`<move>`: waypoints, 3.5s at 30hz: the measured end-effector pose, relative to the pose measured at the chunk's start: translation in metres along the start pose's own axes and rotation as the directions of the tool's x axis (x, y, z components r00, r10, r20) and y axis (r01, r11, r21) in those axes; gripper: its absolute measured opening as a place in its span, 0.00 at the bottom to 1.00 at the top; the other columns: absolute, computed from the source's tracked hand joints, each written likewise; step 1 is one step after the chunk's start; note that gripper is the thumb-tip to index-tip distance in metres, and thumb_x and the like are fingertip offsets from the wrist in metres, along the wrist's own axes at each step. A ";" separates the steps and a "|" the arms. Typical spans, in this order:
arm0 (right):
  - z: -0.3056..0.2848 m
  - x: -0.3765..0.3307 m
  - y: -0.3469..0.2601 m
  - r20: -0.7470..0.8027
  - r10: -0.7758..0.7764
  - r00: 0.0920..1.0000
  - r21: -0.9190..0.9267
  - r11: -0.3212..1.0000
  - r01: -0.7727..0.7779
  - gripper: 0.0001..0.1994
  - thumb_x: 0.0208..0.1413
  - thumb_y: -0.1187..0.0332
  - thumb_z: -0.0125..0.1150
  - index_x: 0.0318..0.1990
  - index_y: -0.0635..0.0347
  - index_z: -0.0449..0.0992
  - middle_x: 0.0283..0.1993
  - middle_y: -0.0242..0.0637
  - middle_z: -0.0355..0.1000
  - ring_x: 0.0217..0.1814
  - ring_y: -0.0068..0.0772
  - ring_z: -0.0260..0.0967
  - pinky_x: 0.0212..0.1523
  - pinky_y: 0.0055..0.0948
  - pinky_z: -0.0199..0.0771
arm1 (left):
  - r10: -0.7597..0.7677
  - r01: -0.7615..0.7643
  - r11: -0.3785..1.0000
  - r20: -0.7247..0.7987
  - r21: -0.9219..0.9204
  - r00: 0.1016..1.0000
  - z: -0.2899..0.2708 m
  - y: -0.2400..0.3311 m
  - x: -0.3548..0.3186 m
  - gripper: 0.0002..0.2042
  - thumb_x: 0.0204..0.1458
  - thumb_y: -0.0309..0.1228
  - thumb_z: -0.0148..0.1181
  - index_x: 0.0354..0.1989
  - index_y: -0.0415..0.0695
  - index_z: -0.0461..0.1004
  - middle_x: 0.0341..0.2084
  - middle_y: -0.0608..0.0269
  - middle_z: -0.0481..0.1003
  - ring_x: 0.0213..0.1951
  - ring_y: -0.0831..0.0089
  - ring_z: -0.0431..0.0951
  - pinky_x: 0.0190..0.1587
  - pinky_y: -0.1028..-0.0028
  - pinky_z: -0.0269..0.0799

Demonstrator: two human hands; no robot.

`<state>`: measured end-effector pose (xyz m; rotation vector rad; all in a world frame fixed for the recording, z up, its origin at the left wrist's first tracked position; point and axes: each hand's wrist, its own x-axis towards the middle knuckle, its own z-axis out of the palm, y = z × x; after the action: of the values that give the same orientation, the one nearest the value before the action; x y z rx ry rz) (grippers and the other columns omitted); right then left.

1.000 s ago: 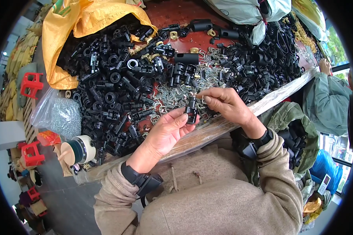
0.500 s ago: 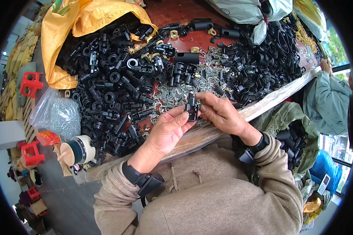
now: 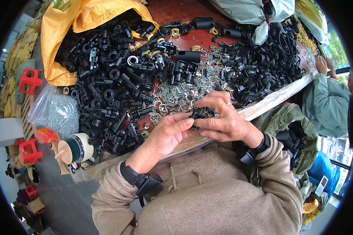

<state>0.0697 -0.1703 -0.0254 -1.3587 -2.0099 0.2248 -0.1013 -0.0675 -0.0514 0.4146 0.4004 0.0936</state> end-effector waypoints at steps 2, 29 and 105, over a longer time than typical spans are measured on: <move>0.002 -0.002 -0.001 0.027 -0.014 1.000 -0.030 0.999 0.014 0.17 0.35 0.63 0.63 0.37 0.52 0.72 0.46 0.41 0.59 0.46 0.43 0.53 0.45 0.40 0.52 | -0.029 0.028 1.000 0.016 0.004 0.999 -0.001 0.000 0.000 0.11 0.46 0.26 0.53 0.39 0.35 0.68 0.34 0.60 0.70 0.37 0.72 0.71 0.44 0.71 0.67; 0.009 -0.001 0.004 -0.017 0.042 0.999 0.203 0.979 -0.037 0.20 0.29 0.67 0.60 0.36 0.54 0.69 0.48 0.39 0.57 0.50 0.43 0.53 0.46 0.39 0.48 | -0.051 0.051 0.999 0.002 -0.016 0.999 0.002 0.001 0.000 0.11 0.47 0.28 0.53 0.38 0.36 0.68 0.33 0.60 0.70 0.37 0.72 0.71 0.43 0.72 0.67; 0.023 0.007 -0.001 -0.041 0.290 0.956 0.179 0.944 -0.278 0.06 0.41 0.76 0.54 0.26 0.61 0.64 0.24 0.36 0.59 0.23 0.38 0.59 0.22 0.29 0.59 | 0.100 -0.081 0.986 -0.130 0.144 0.986 0.001 -0.005 0.006 0.12 0.49 0.29 0.51 0.40 0.36 0.67 0.33 0.60 0.71 0.34 0.74 0.72 0.40 0.77 0.69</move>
<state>0.0529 -0.1592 -0.0386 -1.5199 -1.6920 0.4663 -0.0957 -0.0711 -0.0549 0.5655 0.5254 0.1849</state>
